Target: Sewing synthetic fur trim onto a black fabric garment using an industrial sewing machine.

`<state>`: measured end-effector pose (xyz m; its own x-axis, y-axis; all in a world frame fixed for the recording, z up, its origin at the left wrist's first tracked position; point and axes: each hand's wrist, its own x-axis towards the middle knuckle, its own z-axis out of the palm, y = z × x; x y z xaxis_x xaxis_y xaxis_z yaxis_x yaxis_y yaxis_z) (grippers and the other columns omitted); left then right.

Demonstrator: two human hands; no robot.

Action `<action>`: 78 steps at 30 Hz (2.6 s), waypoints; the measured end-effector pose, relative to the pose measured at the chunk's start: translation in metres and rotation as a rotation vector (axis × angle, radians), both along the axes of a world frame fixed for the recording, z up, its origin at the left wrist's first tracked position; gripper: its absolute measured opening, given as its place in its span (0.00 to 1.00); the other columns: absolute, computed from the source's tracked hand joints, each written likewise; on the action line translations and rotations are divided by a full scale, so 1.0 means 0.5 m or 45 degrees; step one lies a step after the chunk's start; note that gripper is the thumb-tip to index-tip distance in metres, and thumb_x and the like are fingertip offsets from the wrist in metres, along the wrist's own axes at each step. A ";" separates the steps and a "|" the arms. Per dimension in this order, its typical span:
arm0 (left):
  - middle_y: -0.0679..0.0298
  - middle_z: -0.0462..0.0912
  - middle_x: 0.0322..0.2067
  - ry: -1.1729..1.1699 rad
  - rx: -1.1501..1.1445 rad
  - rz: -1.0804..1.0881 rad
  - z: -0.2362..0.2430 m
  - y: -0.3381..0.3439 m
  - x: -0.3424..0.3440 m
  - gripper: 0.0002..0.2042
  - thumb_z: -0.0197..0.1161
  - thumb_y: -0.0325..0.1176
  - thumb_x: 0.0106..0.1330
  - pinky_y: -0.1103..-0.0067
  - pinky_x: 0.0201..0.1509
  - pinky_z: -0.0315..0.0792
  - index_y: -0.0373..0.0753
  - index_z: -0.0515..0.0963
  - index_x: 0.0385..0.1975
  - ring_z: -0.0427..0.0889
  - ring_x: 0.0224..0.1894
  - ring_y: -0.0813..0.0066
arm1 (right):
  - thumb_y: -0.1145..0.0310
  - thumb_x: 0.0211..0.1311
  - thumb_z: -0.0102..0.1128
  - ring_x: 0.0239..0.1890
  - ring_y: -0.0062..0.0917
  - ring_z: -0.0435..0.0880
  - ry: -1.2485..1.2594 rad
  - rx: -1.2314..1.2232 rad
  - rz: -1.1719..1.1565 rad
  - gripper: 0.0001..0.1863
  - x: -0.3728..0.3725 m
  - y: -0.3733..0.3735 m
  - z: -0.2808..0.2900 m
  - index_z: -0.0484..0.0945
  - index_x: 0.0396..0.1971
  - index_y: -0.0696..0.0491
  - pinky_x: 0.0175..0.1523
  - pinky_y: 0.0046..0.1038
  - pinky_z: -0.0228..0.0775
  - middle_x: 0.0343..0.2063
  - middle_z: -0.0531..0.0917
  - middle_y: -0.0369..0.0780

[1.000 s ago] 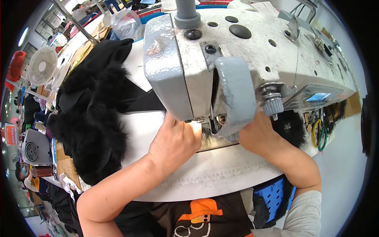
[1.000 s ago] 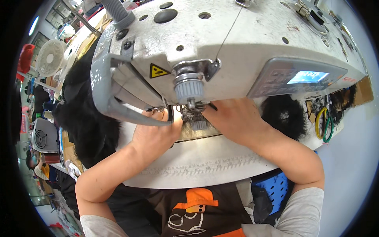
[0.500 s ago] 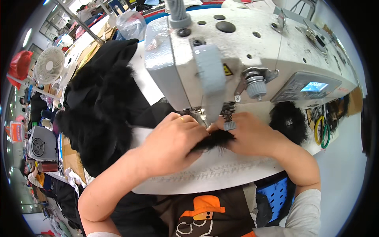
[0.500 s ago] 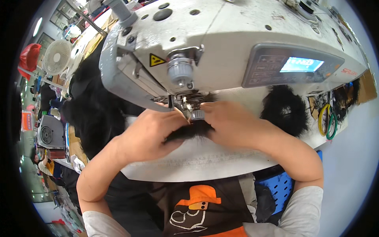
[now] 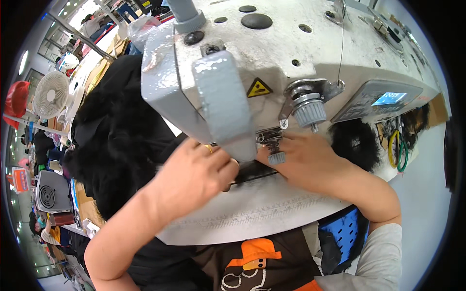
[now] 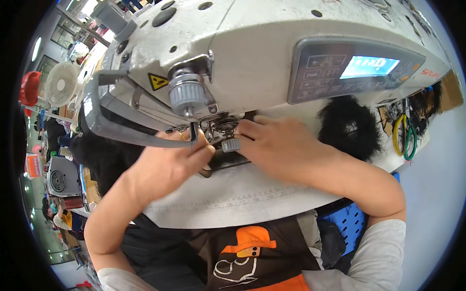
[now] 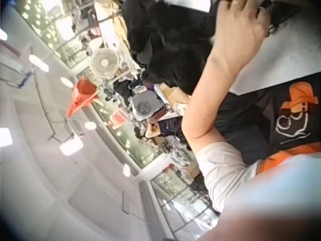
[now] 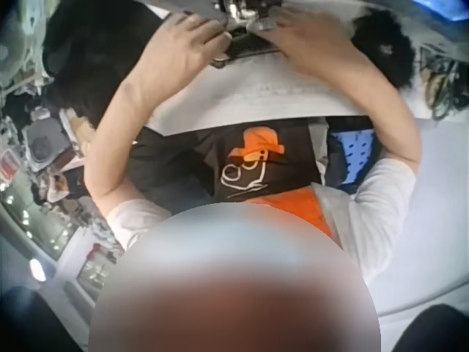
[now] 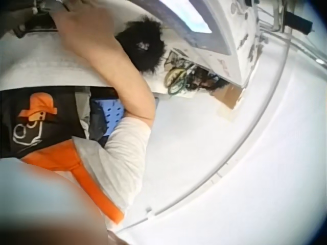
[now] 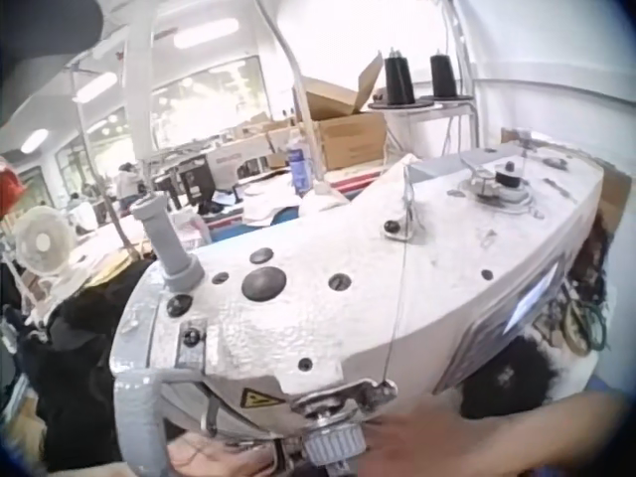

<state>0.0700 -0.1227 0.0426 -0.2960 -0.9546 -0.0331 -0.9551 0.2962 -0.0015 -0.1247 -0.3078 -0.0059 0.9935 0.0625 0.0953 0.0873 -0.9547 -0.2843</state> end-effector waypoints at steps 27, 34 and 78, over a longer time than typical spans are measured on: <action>0.55 0.83 0.28 -0.293 -0.624 0.219 -0.142 -0.015 -0.042 0.07 0.61 0.33 0.34 0.49 0.69 0.70 0.37 0.81 0.11 0.80 0.27 0.64 | 0.68 0.51 0.65 0.40 0.26 0.84 -0.522 -0.447 -0.108 0.06 0.001 -0.016 -0.020 0.81 0.29 0.51 0.34 0.28 0.79 0.40 0.79 0.34; 0.63 0.72 0.19 -0.355 -0.519 0.250 -0.145 -0.011 -0.045 0.05 0.63 0.28 0.42 0.50 0.70 0.68 0.35 0.81 0.20 0.75 0.20 0.67 | 0.68 0.50 0.65 0.40 0.27 0.84 -0.482 -0.385 -0.135 0.05 0.006 -0.021 -0.032 0.81 0.27 0.50 0.31 0.31 0.79 0.38 0.77 0.33; 0.65 0.75 0.20 -0.406 -0.433 0.276 -0.131 -0.018 -0.042 0.03 0.65 0.30 0.54 0.68 0.50 0.68 0.41 0.79 0.26 0.79 0.29 0.67 | 0.68 0.53 0.66 0.24 0.35 0.85 -0.477 -0.201 -0.172 0.03 0.021 -0.035 -0.046 0.81 0.25 0.50 0.25 0.39 0.75 0.23 0.81 0.36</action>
<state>0.0489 -0.1316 -0.0229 -0.1156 -0.9653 0.2341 -0.9310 0.0232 -0.3644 -0.1142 -0.3251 -0.0289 0.8922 -0.0233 0.4510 0.0278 -0.9940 -0.1063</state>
